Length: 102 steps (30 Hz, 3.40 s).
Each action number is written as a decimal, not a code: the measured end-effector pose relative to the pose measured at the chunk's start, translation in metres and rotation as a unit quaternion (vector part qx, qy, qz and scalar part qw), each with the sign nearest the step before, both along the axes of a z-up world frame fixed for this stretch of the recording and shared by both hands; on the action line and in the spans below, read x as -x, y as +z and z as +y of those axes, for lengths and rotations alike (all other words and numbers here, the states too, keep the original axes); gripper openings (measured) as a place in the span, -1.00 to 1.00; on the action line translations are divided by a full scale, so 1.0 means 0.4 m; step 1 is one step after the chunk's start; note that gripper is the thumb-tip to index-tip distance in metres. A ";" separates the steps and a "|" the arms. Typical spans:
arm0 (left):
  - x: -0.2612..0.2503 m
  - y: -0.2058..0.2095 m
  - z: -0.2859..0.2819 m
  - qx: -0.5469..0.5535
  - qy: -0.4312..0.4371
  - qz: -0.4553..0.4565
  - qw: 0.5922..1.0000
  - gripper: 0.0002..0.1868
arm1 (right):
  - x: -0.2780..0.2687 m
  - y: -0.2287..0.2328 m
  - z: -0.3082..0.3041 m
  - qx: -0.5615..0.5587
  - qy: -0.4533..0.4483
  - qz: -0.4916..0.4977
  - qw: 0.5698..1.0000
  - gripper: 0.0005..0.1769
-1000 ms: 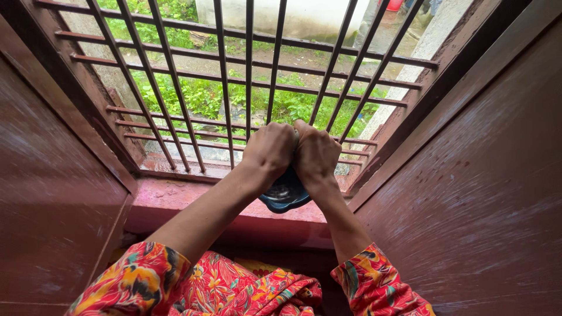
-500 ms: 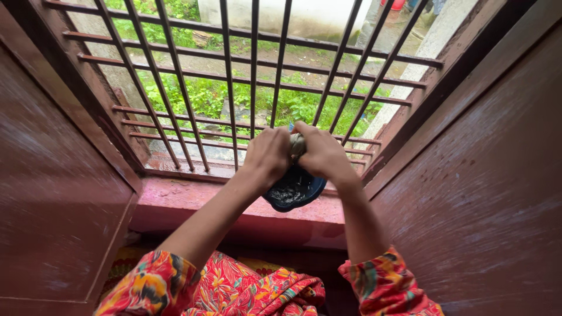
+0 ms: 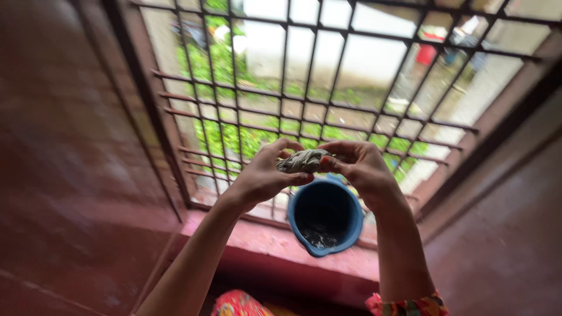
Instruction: The person wipes a wooden window panel with a cloth, then dips the cloth into a bucket of water and wrings it out before continuing to wipe the panel.
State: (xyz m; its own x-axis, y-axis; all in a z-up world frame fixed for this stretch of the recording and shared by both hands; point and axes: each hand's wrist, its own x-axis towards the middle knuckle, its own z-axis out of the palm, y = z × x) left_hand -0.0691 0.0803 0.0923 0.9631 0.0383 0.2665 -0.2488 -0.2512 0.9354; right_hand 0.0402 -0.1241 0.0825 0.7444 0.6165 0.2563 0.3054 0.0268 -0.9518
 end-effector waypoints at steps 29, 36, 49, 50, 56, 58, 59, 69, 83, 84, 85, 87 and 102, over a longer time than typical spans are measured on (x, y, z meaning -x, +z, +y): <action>0.497 0.591 0.315 0.065 0.288 -0.165 0.941 -0.35 | 0.246 0.639 0.664 -0.275 0.404 -0.136 0.862 -0.72; 0.509 0.673 0.264 -0.012 0.371 -0.141 0.918 -0.37 | 0.238 0.735 0.658 -0.337 0.348 -0.186 0.855 -0.73; 0.539 0.865 0.181 -0.027 0.438 -0.181 0.880 -0.80 | 0.252 0.820 0.616 -0.330 0.458 -0.113 0.818 -0.57; 0.545 0.878 0.162 -0.014 0.472 -0.175 0.864 -0.71 | 0.248 0.828 0.617 -0.343 0.459 -0.081 0.816 -0.59; 0.585 0.917 0.122 0.008 0.430 -0.210 0.878 -0.31 | 0.201 0.817 0.636 -0.367 0.562 0.021 0.740 -0.84; 0.568 0.917 0.122 0.045 0.446 -0.197 0.872 -0.45 | 0.215 0.821 0.632 -0.362 0.551 0.044 0.750 -0.82; 0.562 0.917 0.121 0.063 0.454 -0.190 0.868 -0.50 | 0.234 0.826 0.629 -0.357 0.516 0.058 0.776 -0.77; 0.605 0.921 0.130 -0.042 0.327 -0.195 0.924 -0.26 | 0.281 0.861 0.575 -0.349 0.451 -0.024 0.821 -0.46; 0.604 1.014 0.169 -0.544 0.403 -0.109 0.728 -0.65 | 0.464 0.863 0.678 -0.505 0.418 -0.088 0.749 -0.37; 0.621 1.028 0.178 -0.545 0.398 -0.159 0.720 -0.65 | 0.466 0.871 0.684 -0.505 0.402 -0.092 0.758 -0.43; 0.647 1.043 0.188 -0.545 0.393 -0.209 0.710 -0.64 | 0.468 0.884 0.697 -0.527 0.335 -0.126 0.771 -0.50; 0.695 1.070 0.199 -0.549 0.410 -0.322 0.653 -0.73 | 0.475 0.915 0.729 -0.561 0.197 -0.187 0.782 -0.61; 0.712 1.053 0.455 -0.129 0.381 -0.447 0.799 -0.35 | 0.630 0.883 0.851 -0.462 0.051 -0.566 0.681 -0.45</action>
